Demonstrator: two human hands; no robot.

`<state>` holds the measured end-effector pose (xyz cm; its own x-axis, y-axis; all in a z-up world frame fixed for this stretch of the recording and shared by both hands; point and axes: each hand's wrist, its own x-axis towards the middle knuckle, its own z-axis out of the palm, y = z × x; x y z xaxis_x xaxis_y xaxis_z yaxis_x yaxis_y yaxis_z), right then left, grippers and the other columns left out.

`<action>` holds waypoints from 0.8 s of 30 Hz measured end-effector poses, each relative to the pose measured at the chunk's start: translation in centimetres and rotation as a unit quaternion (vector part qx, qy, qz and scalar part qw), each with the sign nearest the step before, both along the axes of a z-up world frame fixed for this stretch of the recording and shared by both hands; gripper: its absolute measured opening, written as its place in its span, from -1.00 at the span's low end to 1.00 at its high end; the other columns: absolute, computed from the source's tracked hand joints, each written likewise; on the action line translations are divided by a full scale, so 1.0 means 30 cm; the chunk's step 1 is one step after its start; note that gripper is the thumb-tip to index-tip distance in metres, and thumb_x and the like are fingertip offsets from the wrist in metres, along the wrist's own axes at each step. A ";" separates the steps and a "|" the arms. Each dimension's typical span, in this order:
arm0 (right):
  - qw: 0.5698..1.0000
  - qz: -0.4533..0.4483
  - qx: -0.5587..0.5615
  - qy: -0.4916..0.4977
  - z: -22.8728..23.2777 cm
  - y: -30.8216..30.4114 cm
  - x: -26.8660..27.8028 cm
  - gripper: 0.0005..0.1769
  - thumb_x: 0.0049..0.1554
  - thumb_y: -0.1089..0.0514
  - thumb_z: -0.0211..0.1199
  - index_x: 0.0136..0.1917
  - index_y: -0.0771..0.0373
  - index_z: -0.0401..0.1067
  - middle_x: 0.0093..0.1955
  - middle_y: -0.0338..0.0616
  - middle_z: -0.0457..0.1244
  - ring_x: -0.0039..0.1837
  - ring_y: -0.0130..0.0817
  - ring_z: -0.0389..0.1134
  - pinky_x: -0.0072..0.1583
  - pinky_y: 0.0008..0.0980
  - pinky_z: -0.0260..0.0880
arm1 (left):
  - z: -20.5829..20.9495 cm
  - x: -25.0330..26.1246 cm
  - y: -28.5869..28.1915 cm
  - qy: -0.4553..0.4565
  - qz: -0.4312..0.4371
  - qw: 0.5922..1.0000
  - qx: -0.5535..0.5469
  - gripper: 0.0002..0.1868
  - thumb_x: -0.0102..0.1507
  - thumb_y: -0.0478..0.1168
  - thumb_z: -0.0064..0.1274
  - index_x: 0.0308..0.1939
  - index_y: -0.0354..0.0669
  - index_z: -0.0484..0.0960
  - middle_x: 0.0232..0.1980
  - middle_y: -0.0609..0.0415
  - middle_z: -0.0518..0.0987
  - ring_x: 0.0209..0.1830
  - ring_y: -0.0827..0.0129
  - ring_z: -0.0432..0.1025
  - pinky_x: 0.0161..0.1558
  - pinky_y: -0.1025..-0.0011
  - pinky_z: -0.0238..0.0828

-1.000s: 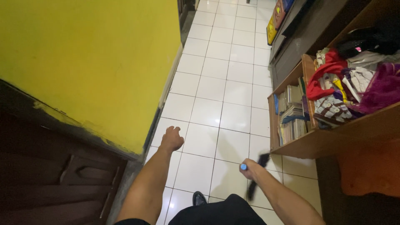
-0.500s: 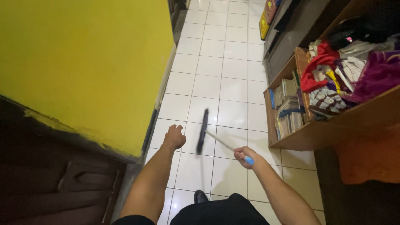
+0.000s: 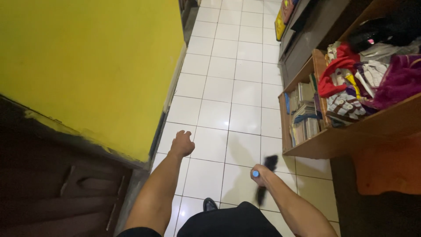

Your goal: The person sweeps the tiled floor along the wall and hallway using a handheld broom.

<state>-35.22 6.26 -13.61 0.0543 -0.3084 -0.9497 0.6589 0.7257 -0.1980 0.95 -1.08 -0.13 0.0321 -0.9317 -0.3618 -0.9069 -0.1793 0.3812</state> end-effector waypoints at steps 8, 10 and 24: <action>0.986 0.089 -0.050 -0.132 -0.001 -0.070 0.049 -0.73 0.23 0.34 0.04 -0.27 0.23 0.06 -0.43 -0.32 0.00 -0.49 -0.61 -0.01 -0.48 -0.63 -0.02 | 0.006 -0.006 0.011 -0.016 -0.009 1.000 0.012 -0.41 0.23 -0.25 -0.05 0.39 -0.17 0.40 0.51 -0.16 0.23 0.55 0.04 0.08 0.47 0.11 0.13; 0.983 0.085 -0.051 -0.154 0.008 -0.085 0.027 -0.73 0.22 0.31 0.04 -0.27 0.21 0.05 -0.45 -0.33 0.00 -0.50 -0.62 -0.04 -0.50 -0.64 -0.06 | 0.017 -0.021 0.016 -0.013 -0.015 1.000 0.010 -0.41 0.23 -0.25 -0.05 0.38 -0.17 0.40 0.51 -0.17 0.23 0.55 0.04 0.08 0.47 0.11 0.12; 0.986 0.063 -0.001 0.155 0.040 -0.015 -0.106 -0.73 0.09 0.48 -0.08 -0.37 0.23 0.05 -0.48 -0.18 -0.04 -0.50 -0.39 0.06 -0.47 -0.39 0.03 | 0.020 0.011 0.006 -0.020 -0.016 1.000 0.010 -0.42 0.24 -0.23 -0.04 0.38 -0.17 0.42 0.49 -0.16 0.30 0.52 0.03 0.17 0.46 0.11 0.21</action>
